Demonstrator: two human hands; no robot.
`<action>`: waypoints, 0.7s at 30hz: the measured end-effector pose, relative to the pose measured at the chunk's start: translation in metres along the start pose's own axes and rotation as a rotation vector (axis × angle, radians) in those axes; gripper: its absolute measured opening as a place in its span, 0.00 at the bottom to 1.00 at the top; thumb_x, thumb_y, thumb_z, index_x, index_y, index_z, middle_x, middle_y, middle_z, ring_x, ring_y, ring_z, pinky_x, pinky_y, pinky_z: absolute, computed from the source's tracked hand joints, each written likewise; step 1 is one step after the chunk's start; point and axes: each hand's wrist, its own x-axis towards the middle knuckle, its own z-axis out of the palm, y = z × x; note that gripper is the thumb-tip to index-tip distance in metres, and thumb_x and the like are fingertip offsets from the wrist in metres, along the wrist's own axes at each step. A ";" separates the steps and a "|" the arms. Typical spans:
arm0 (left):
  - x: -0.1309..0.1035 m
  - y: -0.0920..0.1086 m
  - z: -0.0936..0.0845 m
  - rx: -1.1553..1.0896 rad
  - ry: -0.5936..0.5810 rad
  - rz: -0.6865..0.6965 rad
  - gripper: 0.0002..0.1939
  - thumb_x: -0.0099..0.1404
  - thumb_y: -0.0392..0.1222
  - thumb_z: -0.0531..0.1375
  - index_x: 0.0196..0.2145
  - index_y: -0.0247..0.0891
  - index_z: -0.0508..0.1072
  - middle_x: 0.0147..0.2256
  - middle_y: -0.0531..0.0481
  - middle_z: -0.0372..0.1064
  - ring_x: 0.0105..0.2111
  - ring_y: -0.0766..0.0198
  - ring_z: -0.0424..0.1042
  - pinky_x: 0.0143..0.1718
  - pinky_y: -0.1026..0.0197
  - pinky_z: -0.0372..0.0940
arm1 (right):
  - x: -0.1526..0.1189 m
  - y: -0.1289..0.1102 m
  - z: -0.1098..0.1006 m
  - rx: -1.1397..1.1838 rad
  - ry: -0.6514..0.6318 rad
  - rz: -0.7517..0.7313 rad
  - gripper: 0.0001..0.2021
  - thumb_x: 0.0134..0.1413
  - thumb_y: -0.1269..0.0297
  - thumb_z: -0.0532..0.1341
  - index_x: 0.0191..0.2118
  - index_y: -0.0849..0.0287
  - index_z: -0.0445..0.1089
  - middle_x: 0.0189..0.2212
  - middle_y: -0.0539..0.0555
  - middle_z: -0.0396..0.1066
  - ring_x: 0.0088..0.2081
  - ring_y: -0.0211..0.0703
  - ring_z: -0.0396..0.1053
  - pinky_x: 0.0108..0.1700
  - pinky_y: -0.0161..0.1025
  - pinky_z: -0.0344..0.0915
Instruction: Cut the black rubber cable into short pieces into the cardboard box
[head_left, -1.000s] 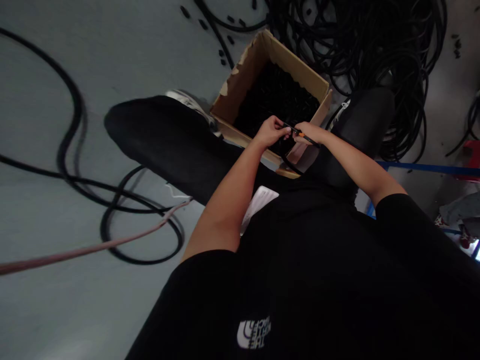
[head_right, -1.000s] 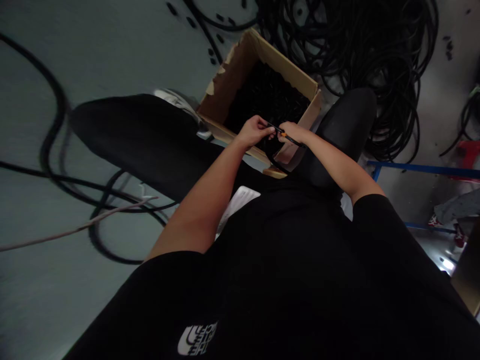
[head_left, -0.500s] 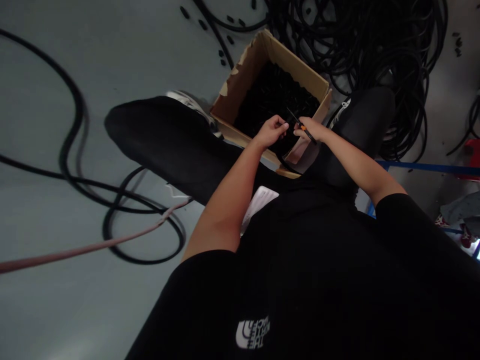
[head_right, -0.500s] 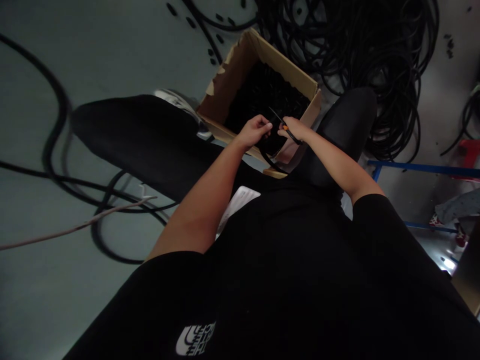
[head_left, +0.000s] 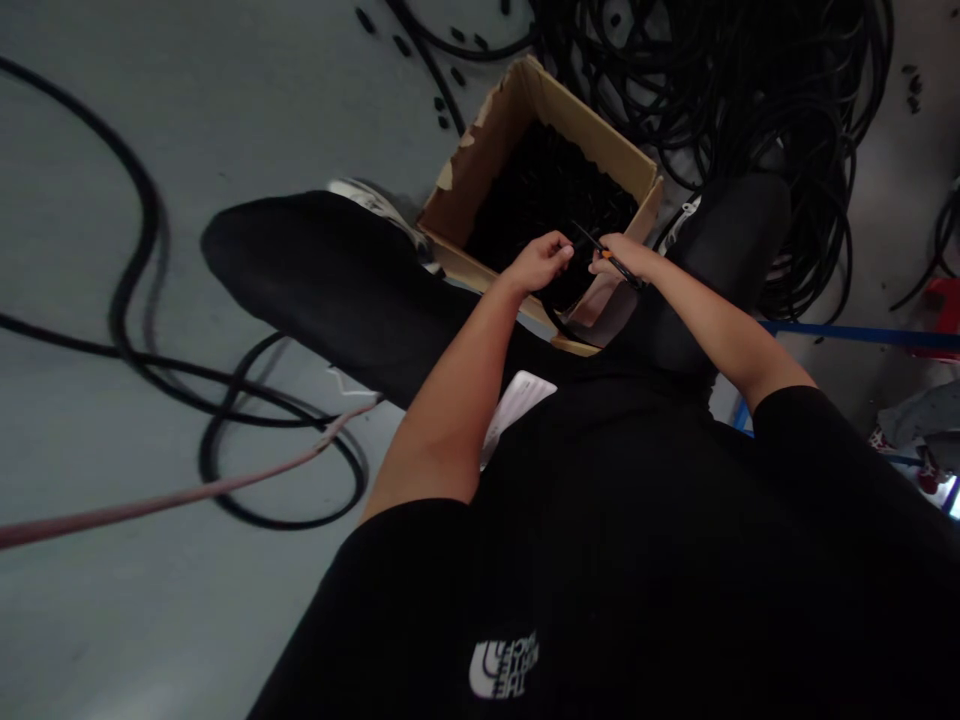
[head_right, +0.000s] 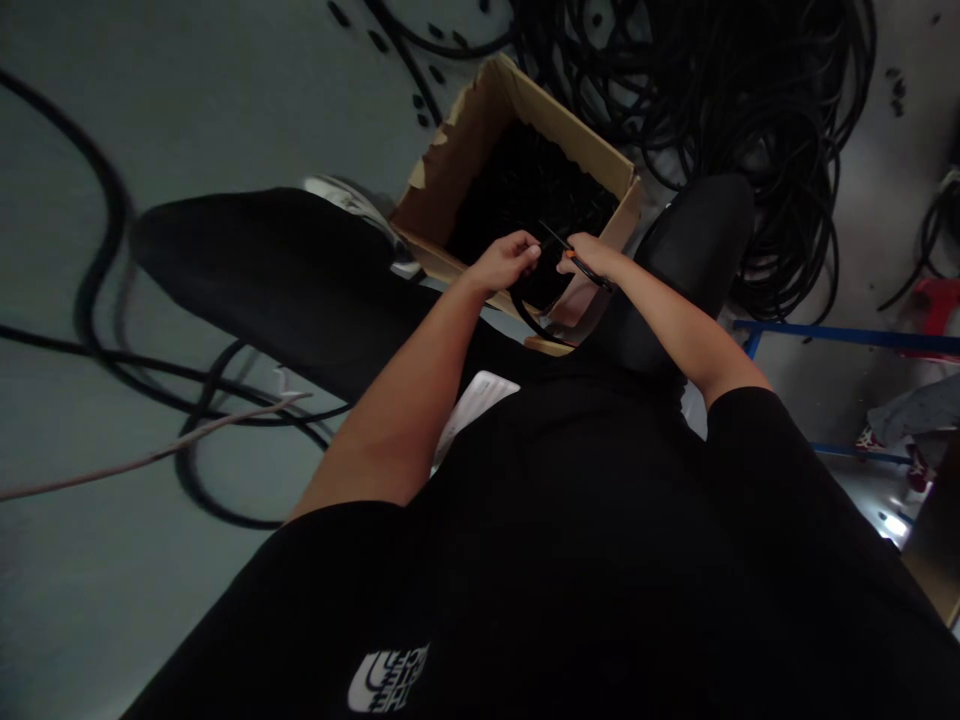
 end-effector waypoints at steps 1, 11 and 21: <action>0.000 -0.001 0.000 0.014 0.005 -0.017 0.25 0.80 0.65 0.72 0.39 0.47 0.68 0.27 0.55 0.67 0.29 0.60 0.66 0.34 0.60 0.64 | 0.001 0.001 0.000 -0.030 0.005 -0.010 0.11 0.72 0.61 0.78 0.42 0.56 0.77 0.33 0.49 0.76 0.39 0.45 0.76 0.45 0.37 0.69; 0.005 -0.017 0.001 0.082 0.049 -0.232 0.17 0.84 0.51 0.69 0.39 0.46 0.69 0.31 0.53 0.69 0.32 0.59 0.67 0.42 0.56 0.70 | -0.007 -0.006 -0.003 -0.113 -0.044 0.002 0.04 0.72 0.69 0.69 0.45 0.61 0.84 0.36 0.52 0.82 0.39 0.44 0.79 0.47 0.37 0.70; 0.013 -0.031 0.002 -0.011 0.171 -0.188 0.22 0.83 0.59 0.73 0.40 0.48 0.68 0.28 0.56 0.67 0.28 0.60 0.67 0.40 0.58 0.71 | -0.003 -0.003 0.008 0.069 -0.070 0.057 0.14 0.77 0.66 0.76 0.40 0.53 0.72 0.27 0.46 0.73 0.31 0.44 0.76 0.41 0.36 0.71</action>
